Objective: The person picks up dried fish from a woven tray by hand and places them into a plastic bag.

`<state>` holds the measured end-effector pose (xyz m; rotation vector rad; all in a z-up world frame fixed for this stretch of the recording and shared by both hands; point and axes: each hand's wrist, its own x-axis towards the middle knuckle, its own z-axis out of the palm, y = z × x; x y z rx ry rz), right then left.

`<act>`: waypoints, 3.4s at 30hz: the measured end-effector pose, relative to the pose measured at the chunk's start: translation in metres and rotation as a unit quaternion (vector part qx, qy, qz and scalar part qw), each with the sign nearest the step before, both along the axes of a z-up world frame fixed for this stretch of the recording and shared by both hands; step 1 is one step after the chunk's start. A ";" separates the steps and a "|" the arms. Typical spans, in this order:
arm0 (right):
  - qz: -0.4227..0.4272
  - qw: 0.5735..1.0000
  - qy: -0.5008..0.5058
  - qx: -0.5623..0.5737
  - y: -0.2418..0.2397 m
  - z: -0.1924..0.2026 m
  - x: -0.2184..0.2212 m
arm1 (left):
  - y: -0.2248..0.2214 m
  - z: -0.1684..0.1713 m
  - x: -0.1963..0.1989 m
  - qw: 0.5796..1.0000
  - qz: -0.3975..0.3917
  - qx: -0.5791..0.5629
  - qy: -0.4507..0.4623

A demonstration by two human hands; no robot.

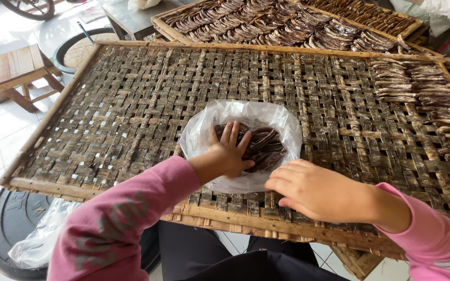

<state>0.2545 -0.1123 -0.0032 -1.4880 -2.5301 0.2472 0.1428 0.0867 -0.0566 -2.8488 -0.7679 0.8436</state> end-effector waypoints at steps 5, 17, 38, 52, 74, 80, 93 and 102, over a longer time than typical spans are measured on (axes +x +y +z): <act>-0.011 1.000 -0.017 0.017 -0.004 -0.003 -0.007 | -0.001 0.016 -0.001 0.998 0.009 -0.045 0.030; 0.032 0.999 0.020 0.025 0.004 0.016 0.017 | -0.007 0.039 -0.047 0.986 -0.162 -0.029 -0.019; 0.095 0.973 -0.143 0.154 0.116 -0.105 0.016 | 0.008 0.005 -0.033 0.954 -0.151 0.104 -0.235; -0.167 0.973 0.002 -0.156 0.088 -0.038 -0.021 | 0.003 -0.025 -0.070 0.980 -0.088 0.071 -0.161; -0.105 0.985 0.114 0.076 0.091 -0.015 0.025 | -0.022 0.086 -0.022 0.930 -0.153 0.110 -0.316; -0.230 0.938 0.079 0.246 -0.034 0.041 0.154 | -0.103 0.121 0.034 0.749 -0.244 0.197 -0.583; -0.507 0.856 0.004 0.106 -0.207 -0.128 0.357 | -0.251 0.006 0.392 0.872 -0.294 -0.104 -0.378; -0.486 0.625 0.482 0.375 -0.229 -0.137 0.386 | -0.217 -0.105 0.453 0.812 -0.349 -0.204 -0.422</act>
